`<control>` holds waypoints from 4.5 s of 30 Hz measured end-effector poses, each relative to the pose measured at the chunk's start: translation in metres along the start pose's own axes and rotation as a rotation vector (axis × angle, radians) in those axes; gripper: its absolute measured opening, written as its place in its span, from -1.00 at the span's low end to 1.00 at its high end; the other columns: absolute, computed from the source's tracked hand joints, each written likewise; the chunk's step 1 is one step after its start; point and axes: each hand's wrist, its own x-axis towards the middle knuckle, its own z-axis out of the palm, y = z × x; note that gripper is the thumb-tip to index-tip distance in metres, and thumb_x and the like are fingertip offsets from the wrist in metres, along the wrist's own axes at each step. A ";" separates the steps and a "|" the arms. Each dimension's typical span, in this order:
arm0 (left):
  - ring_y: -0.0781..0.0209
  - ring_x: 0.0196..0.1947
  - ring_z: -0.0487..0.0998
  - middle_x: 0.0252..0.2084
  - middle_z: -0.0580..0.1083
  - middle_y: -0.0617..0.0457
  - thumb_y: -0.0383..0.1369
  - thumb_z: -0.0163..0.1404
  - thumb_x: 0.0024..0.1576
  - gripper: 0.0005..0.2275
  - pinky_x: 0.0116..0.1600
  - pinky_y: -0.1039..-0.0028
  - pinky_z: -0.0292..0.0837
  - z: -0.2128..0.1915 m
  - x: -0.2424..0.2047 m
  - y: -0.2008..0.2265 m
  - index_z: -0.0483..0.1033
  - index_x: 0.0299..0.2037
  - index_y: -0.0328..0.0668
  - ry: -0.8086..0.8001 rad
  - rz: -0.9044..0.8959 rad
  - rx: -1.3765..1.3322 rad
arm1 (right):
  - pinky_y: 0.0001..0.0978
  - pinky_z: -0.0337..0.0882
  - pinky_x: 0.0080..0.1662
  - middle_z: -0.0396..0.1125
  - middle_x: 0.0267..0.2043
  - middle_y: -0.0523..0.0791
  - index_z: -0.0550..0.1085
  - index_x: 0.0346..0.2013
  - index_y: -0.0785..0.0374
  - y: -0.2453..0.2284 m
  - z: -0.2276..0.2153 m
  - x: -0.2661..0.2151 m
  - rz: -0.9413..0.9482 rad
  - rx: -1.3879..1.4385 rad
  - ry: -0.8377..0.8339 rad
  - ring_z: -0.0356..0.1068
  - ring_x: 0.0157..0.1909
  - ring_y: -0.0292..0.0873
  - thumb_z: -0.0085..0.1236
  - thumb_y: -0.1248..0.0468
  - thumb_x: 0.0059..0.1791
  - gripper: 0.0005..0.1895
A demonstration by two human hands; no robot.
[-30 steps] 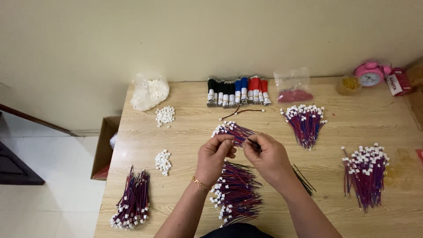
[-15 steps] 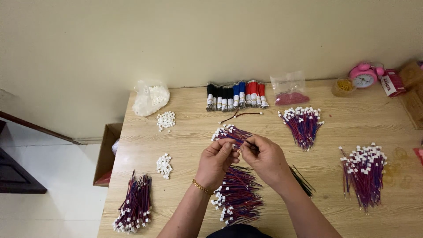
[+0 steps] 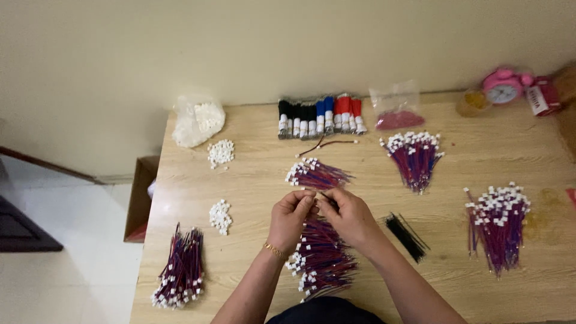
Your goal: Assembling wire harnesses by attaching small white connectors to the ends of wires.
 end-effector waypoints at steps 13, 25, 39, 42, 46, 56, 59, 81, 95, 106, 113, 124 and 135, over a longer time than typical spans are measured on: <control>-0.06 -0.28 0.58 -0.30 0.47 -0.04 -0.33 0.14 0.03 -0.80 -0.21 0.25 0.53 -0.063 0.081 -0.070 0.58 -0.14 -0.06 0.155 0.237 0.993 | -0.27 0.34 -0.39 0.22 -0.56 -0.04 0.42 -0.23 0.30 0.081 -0.014 0.028 0.259 0.241 0.165 0.23 -0.50 -0.15 -0.17 0.11 0.14 -0.68; -0.01 -0.24 0.56 -0.30 0.45 0.04 -0.29 0.14 -0.02 -0.90 -0.17 0.29 0.55 -0.058 0.124 -0.103 0.59 -0.31 0.08 -0.070 0.401 1.346 | -0.53 0.24 -0.47 0.25 -0.58 -0.12 0.45 -0.25 0.26 0.093 0.019 0.047 0.218 0.441 0.080 0.18 -0.57 -0.31 0.02 0.26 0.04 -0.88; 0.33 -0.45 0.54 -0.48 0.52 0.03 -0.40 0.14 0.07 -0.90 -0.32 0.52 0.50 0.004 0.015 0.054 0.66 -0.24 -0.10 -0.093 0.339 0.420 | -0.37 0.42 -0.24 0.46 -0.46 -0.10 0.57 -0.27 0.14 0.005 -0.016 0.012 0.045 0.142 0.050 0.41 -0.35 -0.24 0.13 0.21 -0.04 -0.87; 0.36 -0.50 0.48 -0.53 0.47 0.05 -0.43 0.10 0.10 -0.91 -0.37 0.56 0.49 0.008 0.001 0.058 0.62 -0.23 -0.20 -0.119 0.302 0.321 | -0.29 0.42 -0.23 0.46 -0.44 -0.04 0.58 -0.27 0.16 -0.018 -0.026 -0.003 0.021 0.098 0.040 0.43 -0.35 -0.17 0.11 0.22 -0.04 -0.86; 0.34 -0.46 0.50 -0.50 0.48 0.02 -0.43 0.08 0.12 -0.90 -0.33 0.55 0.52 0.011 -0.005 0.044 0.59 -0.22 -0.27 -0.139 0.245 0.226 | -0.34 0.43 -0.19 0.47 -0.44 -0.05 0.58 -0.28 0.24 -0.020 -0.022 -0.009 0.005 0.207 0.103 0.40 -0.31 -0.24 0.19 0.26 -0.08 -0.86; 0.25 -0.40 0.59 -0.31 0.53 -0.09 -0.39 0.00 0.18 -0.83 -0.30 0.53 0.61 0.015 -0.019 0.038 0.50 -0.13 -0.36 -0.159 -0.127 -0.346 | -0.38 0.40 -0.30 0.39 -0.53 -0.08 0.56 -0.40 0.19 -0.036 -0.030 -0.024 -0.042 0.133 0.155 0.36 -0.42 -0.24 0.24 0.26 -0.13 -0.92; 0.24 -0.41 0.59 -0.32 0.53 -0.10 -0.38 0.01 0.18 -0.82 -0.31 0.54 0.62 0.015 -0.017 0.035 0.50 -0.13 -0.37 -0.179 -0.147 -0.395 | -0.32 0.40 -0.31 0.40 -0.51 -0.03 0.56 -0.41 0.20 -0.031 -0.030 -0.020 -0.086 0.062 0.164 0.40 -0.41 -0.15 0.24 0.25 -0.14 -0.91; 0.28 -0.43 0.56 -0.38 0.49 -0.01 -0.40 0.00 0.18 -0.84 -0.32 0.53 0.62 0.015 -0.014 0.019 0.52 -0.15 -0.37 -0.087 -0.093 -0.207 | -0.34 0.40 -0.30 0.39 -0.51 -0.11 0.56 -0.41 0.09 -0.011 -0.013 -0.006 0.025 -0.036 0.085 0.42 -0.40 -0.14 0.19 0.15 -0.13 -0.89; 0.26 -0.45 0.58 -0.41 0.50 0.00 -0.44 -0.03 0.20 -0.87 -0.35 0.49 0.63 0.008 0.010 -0.019 0.51 -0.19 -0.37 -0.015 -0.149 -0.196 | -0.20 0.43 -0.16 0.43 -0.38 0.01 0.57 -0.31 0.16 0.011 0.005 0.014 0.121 0.001 0.020 0.46 -0.22 0.01 0.21 0.10 -0.13 -0.77; 0.23 -0.34 0.63 -0.38 0.59 0.20 -0.06 0.08 0.08 -0.81 -0.21 0.45 0.56 -0.037 0.038 -0.058 0.64 -0.24 0.19 0.029 -0.275 0.697 | 0.02 0.42 -0.09 0.43 -0.28 0.19 0.51 -0.21 0.38 0.055 0.025 0.023 0.267 -0.061 -0.144 0.42 -0.12 0.24 -0.11 0.15 0.06 -0.65; -0.20 -0.21 0.55 -0.24 0.45 -0.12 -0.39 0.06 0.05 -0.79 -0.14 0.17 0.49 -0.048 0.104 -0.034 0.57 -0.11 -0.10 0.113 0.334 0.989 | -0.13 0.37 -0.23 0.31 -0.48 -0.02 0.42 -0.10 0.26 0.058 -0.005 0.042 0.404 0.138 0.056 0.33 -0.39 -0.05 -0.28 0.02 0.15 -0.59; 0.13 -0.26 0.58 -0.34 0.51 0.16 -0.36 0.11 0.01 -0.91 -0.14 0.40 0.55 -0.064 0.182 -0.074 0.60 -0.32 0.16 -0.060 0.372 1.280 | -0.53 0.29 -0.53 0.28 -0.62 -0.13 0.50 -0.39 0.28 0.073 0.004 0.050 0.217 0.440 0.093 0.20 -0.66 -0.33 0.12 0.25 -0.01 -0.85; 0.07 -0.32 0.55 -0.39 0.46 0.00 -0.42 0.05 0.12 -0.89 -0.22 0.38 0.50 0.000 0.054 0.046 0.60 -0.19 -0.05 -0.109 0.532 0.731 | -0.54 0.33 -0.43 0.36 -0.55 -0.10 0.52 -0.30 0.33 0.005 -0.018 0.030 0.120 0.420 0.140 0.26 -0.49 -0.33 0.23 0.30 -0.07 -0.85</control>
